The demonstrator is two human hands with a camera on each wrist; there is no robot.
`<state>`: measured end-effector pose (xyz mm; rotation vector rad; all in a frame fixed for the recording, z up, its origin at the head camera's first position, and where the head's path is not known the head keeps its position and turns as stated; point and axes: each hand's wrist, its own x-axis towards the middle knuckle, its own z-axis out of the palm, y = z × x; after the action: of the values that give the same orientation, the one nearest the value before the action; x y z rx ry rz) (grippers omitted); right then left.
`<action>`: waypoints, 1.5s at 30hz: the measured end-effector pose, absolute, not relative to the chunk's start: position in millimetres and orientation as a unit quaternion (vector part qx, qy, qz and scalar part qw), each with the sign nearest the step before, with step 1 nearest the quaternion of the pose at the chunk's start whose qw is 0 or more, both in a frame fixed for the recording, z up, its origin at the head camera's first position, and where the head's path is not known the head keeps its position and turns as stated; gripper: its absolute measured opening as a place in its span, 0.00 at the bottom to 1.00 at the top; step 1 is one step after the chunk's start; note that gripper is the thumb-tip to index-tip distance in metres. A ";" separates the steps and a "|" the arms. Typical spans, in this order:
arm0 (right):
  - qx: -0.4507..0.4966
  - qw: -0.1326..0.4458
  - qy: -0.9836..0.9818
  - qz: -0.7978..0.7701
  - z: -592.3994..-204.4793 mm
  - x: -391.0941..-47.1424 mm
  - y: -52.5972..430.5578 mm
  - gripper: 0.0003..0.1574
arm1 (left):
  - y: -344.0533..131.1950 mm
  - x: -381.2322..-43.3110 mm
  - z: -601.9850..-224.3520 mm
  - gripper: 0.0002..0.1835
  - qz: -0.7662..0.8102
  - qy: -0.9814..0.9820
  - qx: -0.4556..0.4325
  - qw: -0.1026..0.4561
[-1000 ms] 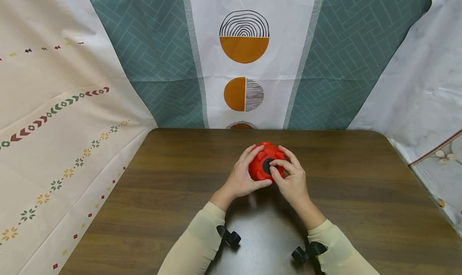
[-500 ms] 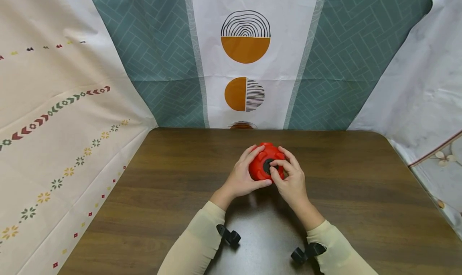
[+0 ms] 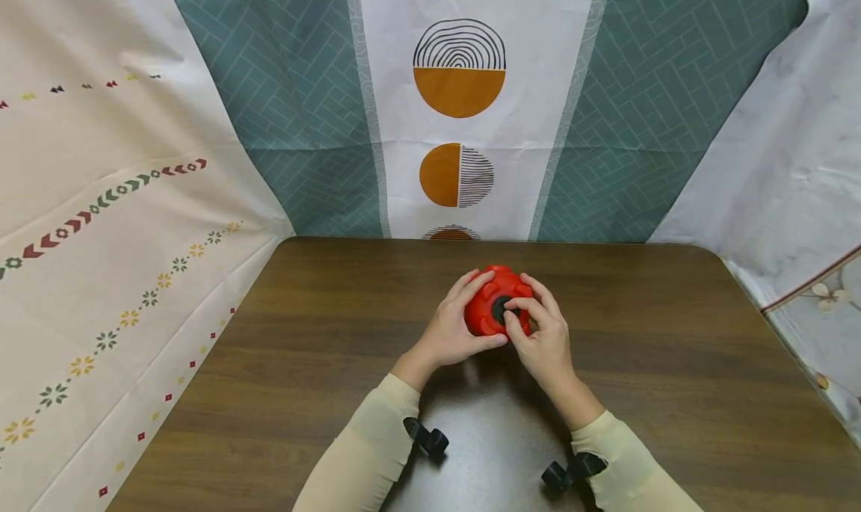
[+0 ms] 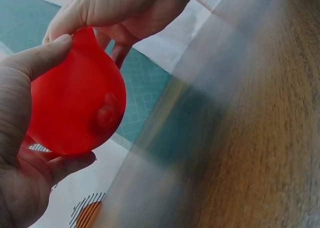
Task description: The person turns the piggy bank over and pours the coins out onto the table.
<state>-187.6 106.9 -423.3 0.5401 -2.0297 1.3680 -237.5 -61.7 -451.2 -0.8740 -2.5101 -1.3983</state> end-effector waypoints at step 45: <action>0.234 0.287 -0.802 0.468 -453.6 -212.1 124.2 0.07 | -64.9 -237.0 -448.4 0.48 -0.457 -0.837 -0.294 0.060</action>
<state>-212.1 124.2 -453.6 0.6253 -2.1425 1.2510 -237.0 -64.9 -448.4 -0.8913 -2.5340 -1.3839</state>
